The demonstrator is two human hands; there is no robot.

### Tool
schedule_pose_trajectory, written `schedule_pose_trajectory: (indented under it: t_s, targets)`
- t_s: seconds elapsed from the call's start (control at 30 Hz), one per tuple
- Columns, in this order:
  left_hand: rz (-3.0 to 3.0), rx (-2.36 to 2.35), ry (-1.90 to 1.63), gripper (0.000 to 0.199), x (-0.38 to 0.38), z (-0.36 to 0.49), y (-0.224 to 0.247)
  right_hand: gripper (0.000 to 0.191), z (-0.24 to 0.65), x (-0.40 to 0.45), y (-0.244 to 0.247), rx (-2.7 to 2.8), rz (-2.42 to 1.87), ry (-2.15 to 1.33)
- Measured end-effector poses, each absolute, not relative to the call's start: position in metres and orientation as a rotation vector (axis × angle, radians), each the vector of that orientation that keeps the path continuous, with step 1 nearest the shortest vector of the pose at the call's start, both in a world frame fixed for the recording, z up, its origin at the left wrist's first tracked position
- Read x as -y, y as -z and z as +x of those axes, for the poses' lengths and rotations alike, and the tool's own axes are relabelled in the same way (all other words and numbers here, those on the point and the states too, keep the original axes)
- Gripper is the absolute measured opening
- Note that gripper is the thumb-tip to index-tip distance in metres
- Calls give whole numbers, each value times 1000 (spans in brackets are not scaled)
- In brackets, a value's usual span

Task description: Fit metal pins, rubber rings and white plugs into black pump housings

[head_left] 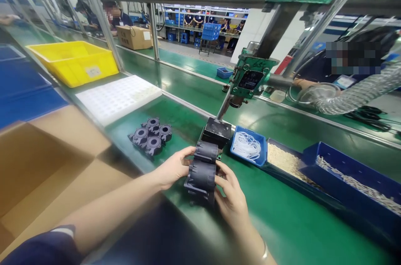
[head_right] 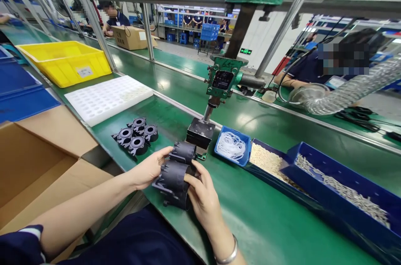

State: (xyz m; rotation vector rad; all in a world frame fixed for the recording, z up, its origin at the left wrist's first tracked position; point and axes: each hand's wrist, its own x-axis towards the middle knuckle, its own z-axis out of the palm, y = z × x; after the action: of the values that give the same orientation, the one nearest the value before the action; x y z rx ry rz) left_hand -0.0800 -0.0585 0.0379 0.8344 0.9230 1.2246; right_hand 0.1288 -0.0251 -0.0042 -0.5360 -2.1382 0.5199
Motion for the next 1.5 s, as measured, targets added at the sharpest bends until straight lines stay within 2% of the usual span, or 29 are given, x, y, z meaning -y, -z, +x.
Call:
schedule_pose_trajectory:
  t_s: [0.13,0.23,0.37,0.47,0.63,0.87,1.13,1.23,1.37,1.43,1.5]
  targets:
    - [913,-1073,-1358,64,49,-102,-45,38,135,26,3,2005,-659,-610]
    - [1215,-1264,-1264,60,39,-130,-56,30,135,25,2,1947,-722,-679]
    - [1822,-1712,-645,57,31,-153,-63,27,132,25,1,1911,-741,-709]
    - [2023,-1810,-196,61,27,-150,-61,26,132,24,2,1884,-750,-743]
    - [2065,-1885,126,60,20,-140,-63,23,132,23,1,1711,-767,-983]
    - [2058,-1926,240,59,15,-146,-81,16,130,18,3,1373,-804,-1295]
    - [2148,-2005,460,52,15,-137,-93,25,123,19,0,801,-803,-1759]
    - [2247,-2064,306,47,27,-124,-106,28,121,19,1,677,-790,-1851]
    - [2489,-1494,-214,60,44,-99,-117,32,121,19,3,659,-725,-1957]
    - [2496,-1205,-259,67,47,-86,-114,32,121,21,4,668,-699,-2002]
    - [2477,-1109,-211,68,45,-77,-106,33,121,22,5,664,-683,-2029]
